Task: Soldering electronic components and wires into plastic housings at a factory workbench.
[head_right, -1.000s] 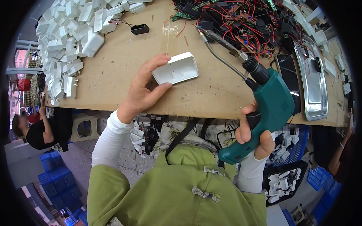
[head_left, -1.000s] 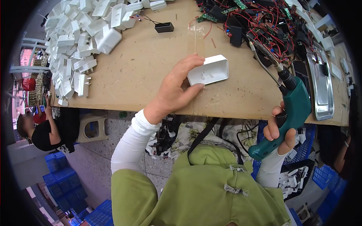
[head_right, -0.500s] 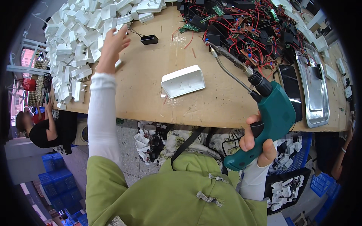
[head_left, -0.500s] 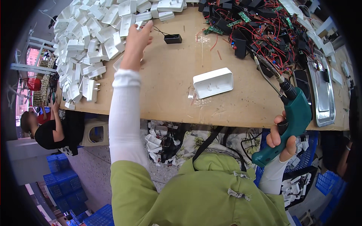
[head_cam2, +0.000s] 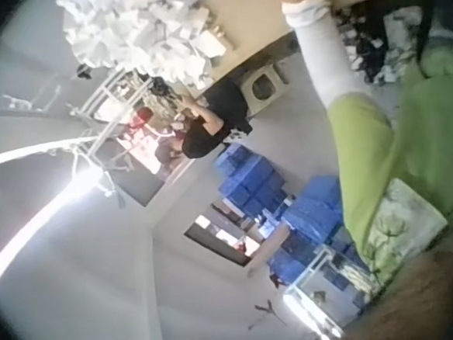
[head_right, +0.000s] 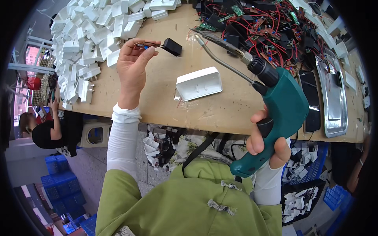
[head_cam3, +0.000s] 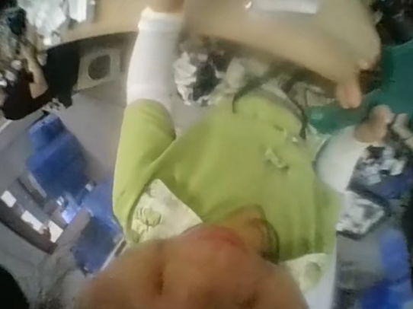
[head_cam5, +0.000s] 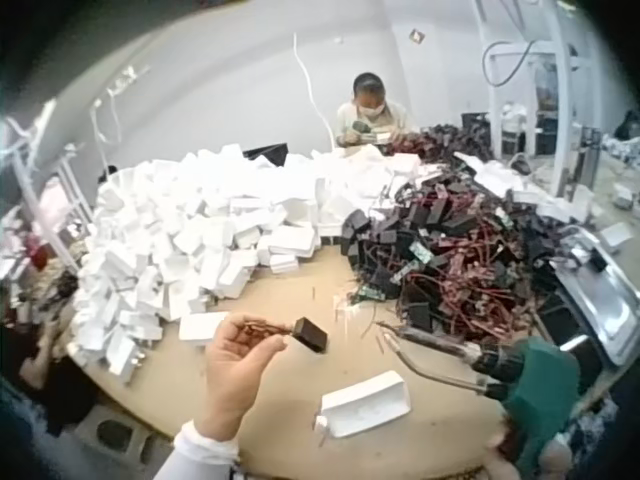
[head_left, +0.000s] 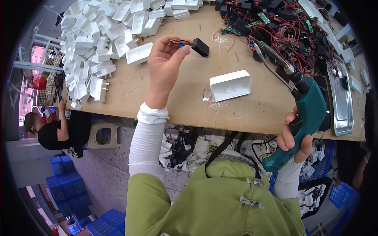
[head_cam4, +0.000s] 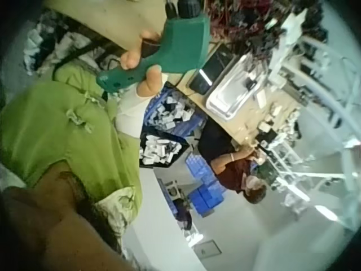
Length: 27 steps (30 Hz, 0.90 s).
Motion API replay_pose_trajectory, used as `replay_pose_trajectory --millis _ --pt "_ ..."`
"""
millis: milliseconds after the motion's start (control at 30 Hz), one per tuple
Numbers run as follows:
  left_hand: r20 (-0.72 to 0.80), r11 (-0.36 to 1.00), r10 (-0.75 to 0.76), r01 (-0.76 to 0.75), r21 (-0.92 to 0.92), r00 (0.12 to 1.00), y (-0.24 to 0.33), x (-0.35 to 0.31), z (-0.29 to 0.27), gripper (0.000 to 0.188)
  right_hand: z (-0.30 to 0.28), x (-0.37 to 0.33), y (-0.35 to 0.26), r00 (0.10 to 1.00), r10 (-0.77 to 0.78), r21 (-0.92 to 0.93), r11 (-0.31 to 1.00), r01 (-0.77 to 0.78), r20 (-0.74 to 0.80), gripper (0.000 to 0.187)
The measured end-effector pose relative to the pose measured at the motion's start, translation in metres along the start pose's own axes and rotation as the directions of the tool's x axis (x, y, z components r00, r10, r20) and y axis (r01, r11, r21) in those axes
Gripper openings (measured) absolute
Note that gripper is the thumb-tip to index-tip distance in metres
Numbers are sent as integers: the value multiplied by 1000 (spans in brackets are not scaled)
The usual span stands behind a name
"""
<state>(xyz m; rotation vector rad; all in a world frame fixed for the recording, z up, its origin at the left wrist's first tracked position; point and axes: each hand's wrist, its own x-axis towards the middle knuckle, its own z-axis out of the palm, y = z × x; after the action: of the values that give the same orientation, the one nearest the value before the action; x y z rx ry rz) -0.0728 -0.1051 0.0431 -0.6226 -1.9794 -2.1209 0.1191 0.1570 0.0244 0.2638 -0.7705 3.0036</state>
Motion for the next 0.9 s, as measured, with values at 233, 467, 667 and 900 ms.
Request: replay_pose_trajectory --millis 233,467,667,900 --pt "-2 999 2 -2 -42 1000 -4 -11 -5 21 3 3 9 999 40 4 999 -40 33 68" --pt "42 998 60 -59 -36 997 -13 -13 -12 15 4 -2 8 1000 0 -6 1000 0 -2 67" --pt "4 999 29 -29 -16 1000 -10 -14 -6 18 6 -7 7 1000 -12 -12 1000 12 -3 67" --pt "-130 960 -146 108 -259 981 -8 4 -2 25 4 -11 6 1000 -7 -2 1000 7 8 66"
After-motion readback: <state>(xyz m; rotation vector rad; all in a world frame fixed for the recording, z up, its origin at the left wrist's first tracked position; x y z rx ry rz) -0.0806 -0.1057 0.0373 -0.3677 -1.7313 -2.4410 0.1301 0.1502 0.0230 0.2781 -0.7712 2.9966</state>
